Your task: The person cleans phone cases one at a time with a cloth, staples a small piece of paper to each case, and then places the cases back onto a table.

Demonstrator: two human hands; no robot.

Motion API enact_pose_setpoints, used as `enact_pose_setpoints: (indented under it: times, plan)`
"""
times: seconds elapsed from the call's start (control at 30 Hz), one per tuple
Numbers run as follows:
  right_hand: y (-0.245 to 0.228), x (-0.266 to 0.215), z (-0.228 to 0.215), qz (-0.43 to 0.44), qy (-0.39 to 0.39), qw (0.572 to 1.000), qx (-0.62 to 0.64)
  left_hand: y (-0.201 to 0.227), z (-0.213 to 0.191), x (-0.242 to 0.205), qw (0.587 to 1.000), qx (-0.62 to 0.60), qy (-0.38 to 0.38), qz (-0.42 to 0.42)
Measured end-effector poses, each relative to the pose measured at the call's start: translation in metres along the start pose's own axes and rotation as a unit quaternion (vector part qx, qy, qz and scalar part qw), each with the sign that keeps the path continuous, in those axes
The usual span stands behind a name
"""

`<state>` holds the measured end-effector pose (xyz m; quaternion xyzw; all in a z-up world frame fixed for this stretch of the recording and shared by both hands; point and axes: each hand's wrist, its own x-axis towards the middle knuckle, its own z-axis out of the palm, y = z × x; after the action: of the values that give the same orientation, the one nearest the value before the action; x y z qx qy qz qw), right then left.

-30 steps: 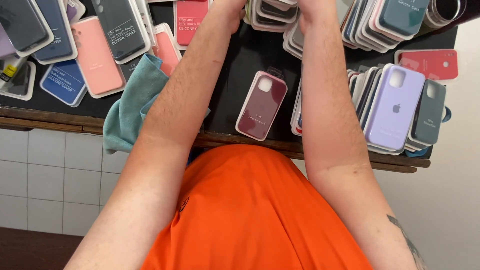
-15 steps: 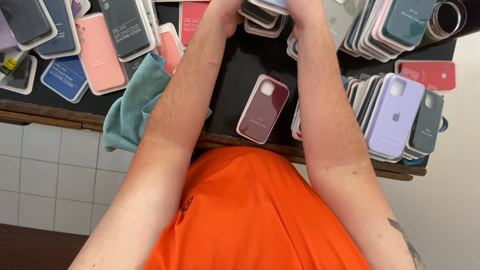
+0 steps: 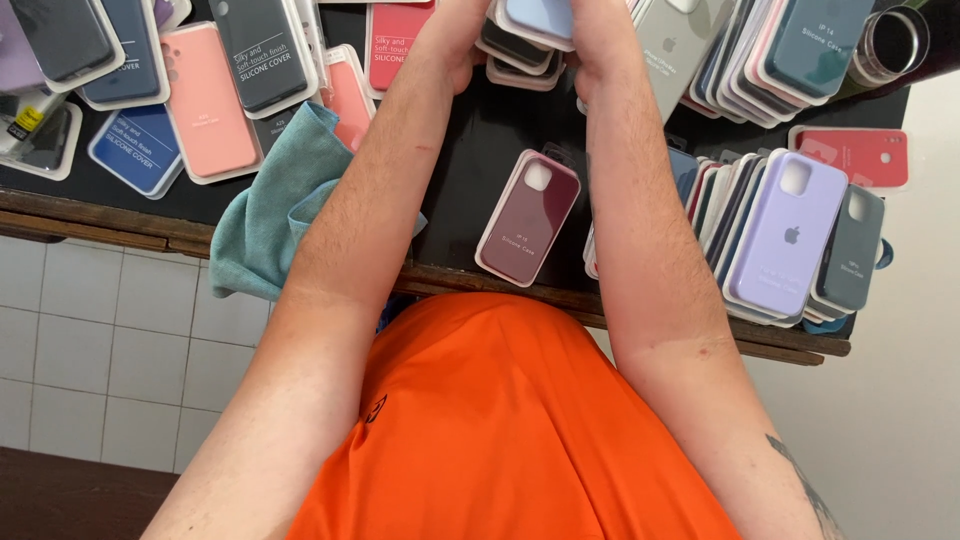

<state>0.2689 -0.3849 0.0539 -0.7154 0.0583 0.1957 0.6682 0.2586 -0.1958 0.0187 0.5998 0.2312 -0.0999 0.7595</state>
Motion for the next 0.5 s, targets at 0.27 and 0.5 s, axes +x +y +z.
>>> enact_pose_setpoints:
  times: [0.27,0.5]
  plan:
    - [-0.012,-0.029,0.013,0.025,-0.054,0.998,-0.003,0.003,-0.004,-0.065,0.999,-0.007,-0.027,0.031]
    - [-0.004,-0.074,0.024,-0.038,-0.101,0.994,0.009,-0.033,-0.04,-0.076,0.976,-0.138,-0.135,0.102]
